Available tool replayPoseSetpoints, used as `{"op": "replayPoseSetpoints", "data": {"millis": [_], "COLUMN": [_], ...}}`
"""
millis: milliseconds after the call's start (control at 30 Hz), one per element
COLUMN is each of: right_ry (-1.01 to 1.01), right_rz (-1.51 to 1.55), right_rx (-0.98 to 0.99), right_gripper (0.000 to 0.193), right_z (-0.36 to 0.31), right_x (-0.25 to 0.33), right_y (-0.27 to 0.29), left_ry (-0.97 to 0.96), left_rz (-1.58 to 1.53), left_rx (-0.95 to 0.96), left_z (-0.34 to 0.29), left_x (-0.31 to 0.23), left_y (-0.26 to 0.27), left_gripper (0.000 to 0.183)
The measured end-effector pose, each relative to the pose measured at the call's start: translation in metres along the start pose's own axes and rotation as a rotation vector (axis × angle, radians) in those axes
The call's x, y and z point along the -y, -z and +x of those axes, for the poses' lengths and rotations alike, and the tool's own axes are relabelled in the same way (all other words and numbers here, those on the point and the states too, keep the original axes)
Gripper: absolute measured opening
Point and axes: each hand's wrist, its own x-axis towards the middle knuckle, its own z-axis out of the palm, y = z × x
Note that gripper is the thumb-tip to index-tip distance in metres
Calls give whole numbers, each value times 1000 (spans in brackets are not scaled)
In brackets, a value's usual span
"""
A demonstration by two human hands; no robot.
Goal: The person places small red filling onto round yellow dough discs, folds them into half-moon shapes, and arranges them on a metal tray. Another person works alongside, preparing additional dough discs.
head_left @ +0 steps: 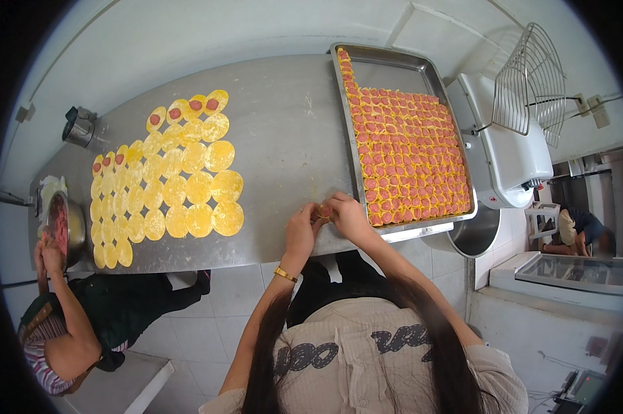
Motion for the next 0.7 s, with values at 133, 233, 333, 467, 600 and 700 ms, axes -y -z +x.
{"op": "replayPoseSetpoints", "data": {"millis": [133,233,333,467,600,700], "right_ry": [31,-21,1,-4,13,32], "right_rz": [-17,-53,-2,0,28,-14], "right_rx": [-100,-71,-27,-62,-29,-29], "right_gripper": [31,31,33,31,33,33], "right_z": [-1,-2,0,2,2,2], "right_x": [0,-1,-2,-2,-4,-7], "right_y": [0,0,-1,-4,-6,-7], "left_ry": [5,18,19,-24,-31,43], "left_rz": [42,38,64,74,98,-22], "left_rx": [1,13,22,-7,-5,29], "left_z": [2,3,4,5,5,4], "left_x": [2,3,2,-1,0,8], "left_y": [1,2,4,6,5,4], "left_gripper": [28,29,29,27,25,24]}}
